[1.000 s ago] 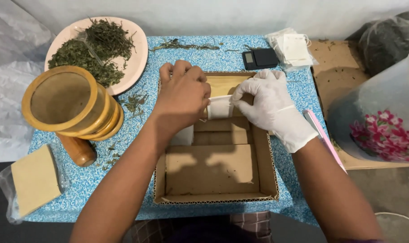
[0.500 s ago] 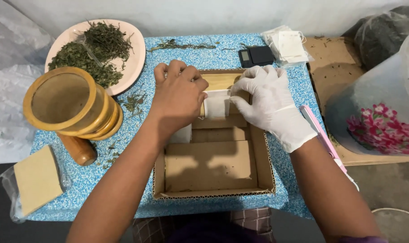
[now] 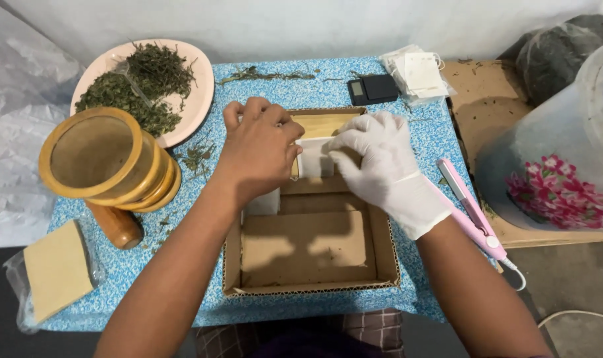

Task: Sealing small paper tea bags using a handheld heat sealer.

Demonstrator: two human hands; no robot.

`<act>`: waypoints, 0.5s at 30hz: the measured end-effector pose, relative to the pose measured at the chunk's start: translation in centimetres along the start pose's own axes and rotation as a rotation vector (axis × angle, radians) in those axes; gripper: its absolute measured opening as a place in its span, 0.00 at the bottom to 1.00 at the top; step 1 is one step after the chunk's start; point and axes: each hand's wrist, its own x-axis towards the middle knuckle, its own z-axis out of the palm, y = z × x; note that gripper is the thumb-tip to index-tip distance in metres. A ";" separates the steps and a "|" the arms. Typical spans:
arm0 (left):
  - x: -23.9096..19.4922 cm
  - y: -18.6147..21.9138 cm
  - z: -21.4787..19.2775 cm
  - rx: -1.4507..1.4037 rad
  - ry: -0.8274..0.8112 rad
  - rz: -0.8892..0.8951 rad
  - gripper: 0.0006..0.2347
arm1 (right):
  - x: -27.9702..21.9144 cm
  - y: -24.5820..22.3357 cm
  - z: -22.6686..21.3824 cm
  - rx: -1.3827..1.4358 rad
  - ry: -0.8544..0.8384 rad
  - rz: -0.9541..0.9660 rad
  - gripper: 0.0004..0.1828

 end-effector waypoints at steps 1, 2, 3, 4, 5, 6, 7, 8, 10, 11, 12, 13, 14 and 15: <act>0.2 -0.1 -0.2 0.002 0.001 0.003 0.11 | -0.1 -0.2 0.2 -0.001 0.003 0.001 0.07; 0.3 -0.2 -0.3 -0.031 -0.004 -0.016 0.13 | -0.1 -0.4 0.4 -0.011 0.006 0.020 0.08; 0.2 -0.3 -0.3 -0.065 -0.013 -0.039 0.17 | -0.3 -0.8 0.7 -0.015 0.004 0.038 0.10; 0.1 -0.2 -0.4 -0.065 -0.016 -0.042 0.17 | -0.5 -0.9 0.6 -0.011 0.002 0.039 0.10; 0.2 -0.1 -0.5 -0.104 -0.050 -0.071 0.21 | -0.6 -1.0 0.5 -0.052 -0.030 0.050 0.13; 0.3 -0.1 -0.6 -0.144 -0.084 -0.099 0.25 | -0.7 -1.0 0.3 -0.092 -0.061 0.060 0.16; 0.2 0.0 -0.7 -0.144 -0.083 -0.098 0.25 | -0.8 -1.2 0.1 -0.094 -0.060 0.061 0.16; 0.2 0.1 -0.8 -0.149 -0.129 -0.115 0.27 | -0.9 -1.3 -0.2 -0.080 -0.080 0.042 0.20; 0.4 0.1 -0.9 -0.153 -0.172 -0.126 0.28 | -1.1 -1.5 -0.3 -0.071 -0.095 0.025 0.24; 0.4 0.1 -0.7 -0.139 -0.202 -0.127 0.28 | -1.3 -1.7 -0.2 -0.085 -0.077 0.008 0.24; 0.3 0.1 -0.6 -0.124 -0.232 -0.127 0.28 | -1.5 -1.9 0.0 -0.100 -0.059 -0.009 0.24; 0.2 0.1 -0.6 -0.123 -0.234 -0.131 0.28 | -1.4 -2.0 0.0 -0.095 -0.061 -0.011 0.24; 0.0 0.1 -0.7 -0.126 -0.237 -0.127 0.28 | -1.4 -2.0 0.0 -0.113 -0.088 0.001 0.26; 0.0 0.2 -0.7 -0.130 -0.240 -0.120 0.29 | -1.4 -1.9 0.0 -0.134 -0.115 0.015 0.28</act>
